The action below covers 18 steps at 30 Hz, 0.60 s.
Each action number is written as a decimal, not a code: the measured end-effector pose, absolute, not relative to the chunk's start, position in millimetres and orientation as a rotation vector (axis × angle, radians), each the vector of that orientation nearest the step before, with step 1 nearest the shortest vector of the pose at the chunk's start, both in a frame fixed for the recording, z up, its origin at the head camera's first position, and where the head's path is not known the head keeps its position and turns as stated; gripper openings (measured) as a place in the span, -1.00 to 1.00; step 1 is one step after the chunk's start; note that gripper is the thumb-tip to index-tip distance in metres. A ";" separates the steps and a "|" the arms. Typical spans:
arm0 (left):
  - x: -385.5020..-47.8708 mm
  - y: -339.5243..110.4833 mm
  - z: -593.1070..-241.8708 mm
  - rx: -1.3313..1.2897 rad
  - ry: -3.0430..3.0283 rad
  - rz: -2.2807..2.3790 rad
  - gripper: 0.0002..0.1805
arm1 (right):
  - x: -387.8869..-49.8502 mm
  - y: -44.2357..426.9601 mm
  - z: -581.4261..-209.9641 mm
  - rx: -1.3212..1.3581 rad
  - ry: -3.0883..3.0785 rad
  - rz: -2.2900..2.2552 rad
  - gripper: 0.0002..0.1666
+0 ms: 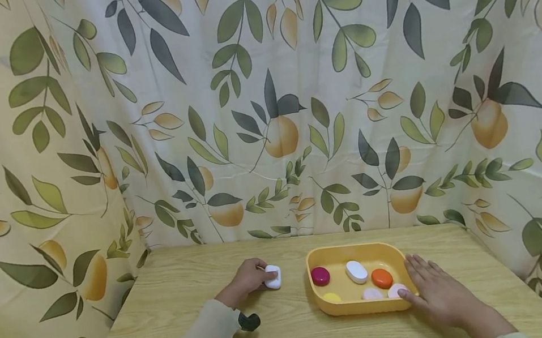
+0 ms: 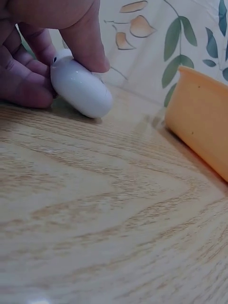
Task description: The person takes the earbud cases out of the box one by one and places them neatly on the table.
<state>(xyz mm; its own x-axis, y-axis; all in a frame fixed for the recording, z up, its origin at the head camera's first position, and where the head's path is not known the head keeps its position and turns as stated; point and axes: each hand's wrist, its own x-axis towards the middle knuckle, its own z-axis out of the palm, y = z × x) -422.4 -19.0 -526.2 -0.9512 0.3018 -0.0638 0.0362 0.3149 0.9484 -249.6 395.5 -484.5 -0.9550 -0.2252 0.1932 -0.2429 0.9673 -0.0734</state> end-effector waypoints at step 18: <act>-414.1 -19.8 -518.3 0.398 2.634 1.383 -0.73 | -251.6 396.2 -487.6 0.344 -2.926 0.129 -0.04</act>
